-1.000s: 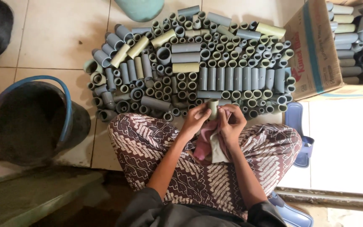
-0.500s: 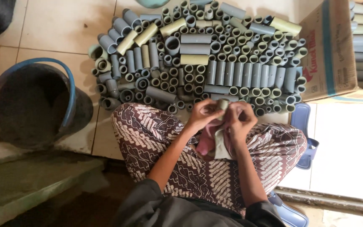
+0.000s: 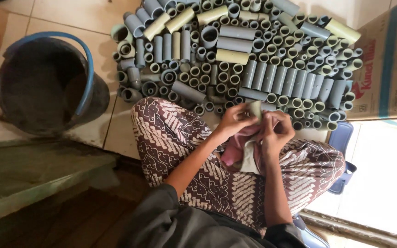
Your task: The person sits on the floor and wipes small plastic pipe fittings with a cloth. They pick up fittings from a pile, wipe them, and place them into a cardboard box. The process is repeated for several fittings.
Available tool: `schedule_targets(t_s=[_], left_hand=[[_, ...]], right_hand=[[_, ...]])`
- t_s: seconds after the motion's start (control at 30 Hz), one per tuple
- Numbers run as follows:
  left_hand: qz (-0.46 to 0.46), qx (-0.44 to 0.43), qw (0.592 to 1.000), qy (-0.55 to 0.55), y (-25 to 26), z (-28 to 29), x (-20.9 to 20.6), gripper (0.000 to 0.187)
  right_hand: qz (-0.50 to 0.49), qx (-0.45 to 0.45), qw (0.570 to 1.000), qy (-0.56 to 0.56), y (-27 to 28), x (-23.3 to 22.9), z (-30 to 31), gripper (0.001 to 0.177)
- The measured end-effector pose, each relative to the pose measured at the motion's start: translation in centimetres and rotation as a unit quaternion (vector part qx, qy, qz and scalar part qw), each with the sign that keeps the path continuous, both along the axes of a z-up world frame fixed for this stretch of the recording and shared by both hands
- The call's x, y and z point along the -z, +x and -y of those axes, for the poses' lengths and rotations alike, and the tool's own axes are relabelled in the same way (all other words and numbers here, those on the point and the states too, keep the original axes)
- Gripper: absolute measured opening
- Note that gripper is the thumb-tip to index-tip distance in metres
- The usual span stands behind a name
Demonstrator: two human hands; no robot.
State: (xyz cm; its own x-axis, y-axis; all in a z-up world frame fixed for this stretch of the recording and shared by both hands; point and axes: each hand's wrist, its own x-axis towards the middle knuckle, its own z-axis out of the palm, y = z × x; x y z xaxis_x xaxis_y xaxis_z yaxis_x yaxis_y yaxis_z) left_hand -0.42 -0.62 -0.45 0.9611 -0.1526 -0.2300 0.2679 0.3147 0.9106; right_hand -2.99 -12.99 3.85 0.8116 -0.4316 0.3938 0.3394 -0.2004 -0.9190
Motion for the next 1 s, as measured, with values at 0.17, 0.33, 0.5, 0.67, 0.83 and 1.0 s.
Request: schedule_targets(t_s=[0.17,0.33,0.5,0.67,0.83,1.0], left_hand=[[0.033,0.002,0.999,0.008,0.3,0.4,2.6,0.045],[0.063,-0.071,0.995,0.038,0.5,0.1,1.1,0.047],[0.226,-0.095,0.962,0.119,2.0,-3.2,-1.7,0.070],[0.294,0.065,0.882,0.363,1.6,-8.4,-4.0,0.044],[0.300,0.151,0.801,0.496,0.0,-10.4,-4.6,0.038],[0.348,0.190,0.650,0.648,-0.1,-11.4,-0.8,0.031]], right_hand=[[-0.035,-0.062,0.997,0.005,0.7,1.7,1.1,0.010],[-0.060,-0.168,0.984,-0.011,1.1,2.1,2.1,0.014],[-0.115,-0.226,0.959,0.130,-0.2,0.2,1.5,0.012],[-0.094,-0.201,0.955,0.196,0.4,4.7,4.6,0.007],[-0.093,-0.190,0.956,0.202,0.2,4.1,4.7,0.008],[-0.089,-0.190,0.956,0.203,0.2,4.0,4.7,0.008]])
